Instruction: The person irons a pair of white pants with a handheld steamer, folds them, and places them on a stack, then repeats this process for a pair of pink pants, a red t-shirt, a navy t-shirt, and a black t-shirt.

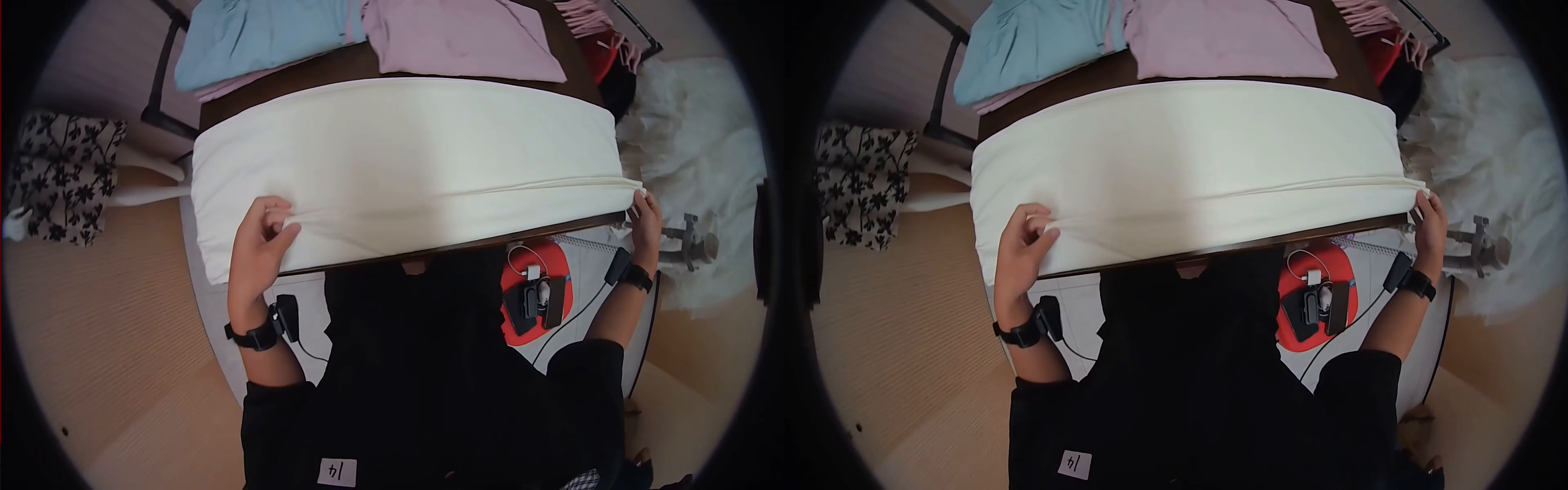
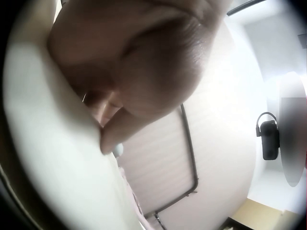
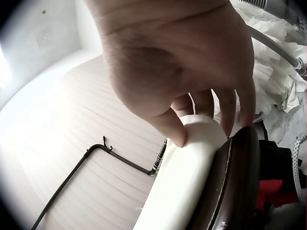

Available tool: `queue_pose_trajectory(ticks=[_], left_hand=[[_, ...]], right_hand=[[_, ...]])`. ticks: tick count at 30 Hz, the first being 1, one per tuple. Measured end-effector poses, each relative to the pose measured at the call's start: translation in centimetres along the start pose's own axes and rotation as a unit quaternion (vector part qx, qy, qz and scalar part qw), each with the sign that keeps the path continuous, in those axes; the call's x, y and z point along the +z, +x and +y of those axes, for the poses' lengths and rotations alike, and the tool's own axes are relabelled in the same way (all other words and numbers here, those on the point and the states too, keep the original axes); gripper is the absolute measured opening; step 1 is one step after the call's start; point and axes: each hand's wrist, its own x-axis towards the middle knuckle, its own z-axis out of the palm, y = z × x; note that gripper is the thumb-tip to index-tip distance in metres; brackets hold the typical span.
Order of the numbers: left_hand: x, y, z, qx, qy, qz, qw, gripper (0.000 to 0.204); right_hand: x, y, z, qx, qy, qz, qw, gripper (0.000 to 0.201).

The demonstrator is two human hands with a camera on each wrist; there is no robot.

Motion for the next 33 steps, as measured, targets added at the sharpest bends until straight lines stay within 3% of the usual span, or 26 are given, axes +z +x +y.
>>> queue_pose_trajectory(ticks=[4, 10, 12, 13, 15, 16, 18, 19, 20, 22, 26, 27, 28, 29, 31, 32, 33], left_hand=[[0.4, 0.4, 0.7, -0.017, -0.032, 0.041, 0.998, 0.027], [-1.5, -1.7, -0.5, 0.014, 0.113, 0.094, 0.989, 0.015], [-4.1, -3.0, -2.2, -0.001, 0.023, 0.217, 0.976, 0.011], [-5.9, -3.8, -4.0, -0.004, 0.024, 0.224, 0.974, 0.011], [-9.0, -5.3, -8.4, -0.014, 0.070, 0.405, 0.912, 0.025], [-9.6, -5.7, -9.7, -0.017, 0.070, 0.411, 0.909, 0.025], [-10.4, -6.6, -12.0, -0.182, -0.118, 0.484, 0.848, 0.045], [-10.6, -6.7, -13.1, -0.249, -0.199, 0.434, 0.843, 0.058], [-10.2, -6.9, -14.2, -0.249, -0.201, 0.437, 0.840, 0.058], [-9.1, -6.8, -15.5, -0.224, -0.452, 0.253, 0.825, 0.055], [-8.4, -5.5, -16.6, -0.161, -0.500, 0.241, 0.816, 0.051], [-9.2, -5.4, -17.4, -0.178, -0.363, 0.343, 0.848, 0.049], [-9.7, -5.3, -17.9, -0.190, -0.213, 0.434, 0.854, 0.046], [-9.7, -5.1, -16.2, -0.189, -0.214, 0.434, 0.854, 0.046], [-10.4, -5.2, -12.4, -0.082, -0.074, 0.470, 0.876, 0.042], [-10.6, -5.1, -11.7, -0.082, -0.074, 0.469, 0.876, 0.042], [-10.9, -5.2, -11.1, -0.081, -0.092, 0.401, 0.908, 0.041]], right_hand=[[0.0, 1.1, 0.3, 0.023, -0.003, 0.018, 1.000, 0.016], [-0.5, 2.1, 1.6, 0.023, -0.051, 0.077, 0.995, 0.036], [-0.7, 2.0, 2.2, 0.025, -0.064, 0.064, 0.996, 0.045], [-0.2, 1.5, 2.1, 0.016, -0.052, 0.059, 0.997, 0.047], [2.1, -0.8, 0.1, 0.040, -0.048, 0.052, 0.997, 0.054], [2.1, -0.8, 0.2, 0.038, -0.049, 0.044, 0.997, 0.054], [1.6, -0.7, 0.7, 0.034, -0.040, -0.020, 0.998, 0.053], [1.8, -0.9, 0.6, 0.014, -0.028, -0.025, 0.999, 0.050], [1.4, -0.4, 1.0, 0.013, -0.030, -0.030, 0.999, 0.050], [0.9, 0.5, 1.4, -0.049, -0.050, -0.018, 0.997, 0.046], [1.8, -0.5, -0.2, -0.015, -0.054, 0.048, 0.997, 0.039], [1.6, -0.7, -0.7, -0.017, -0.056, 0.049, 0.997, 0.039], [1.4, -1.0, -1.1, -0.017, -0.067, 0.026, 0.997, 0.035], [1.3, -1.2, -1.2, -0.017, -0.076, 0.003, 0.997, 0.032], [0.3, -0.7, -1.1, -0.042, -0.090, -0.018, 0.995, 0.026], [-0.1, -0.7, -1.0, -0.066, -0.104, -0.040, 0.992, 0.020], [-0.5, -0.6, -1.0, -0.067, -0.104, -0.039, 0.992, 0.020]])
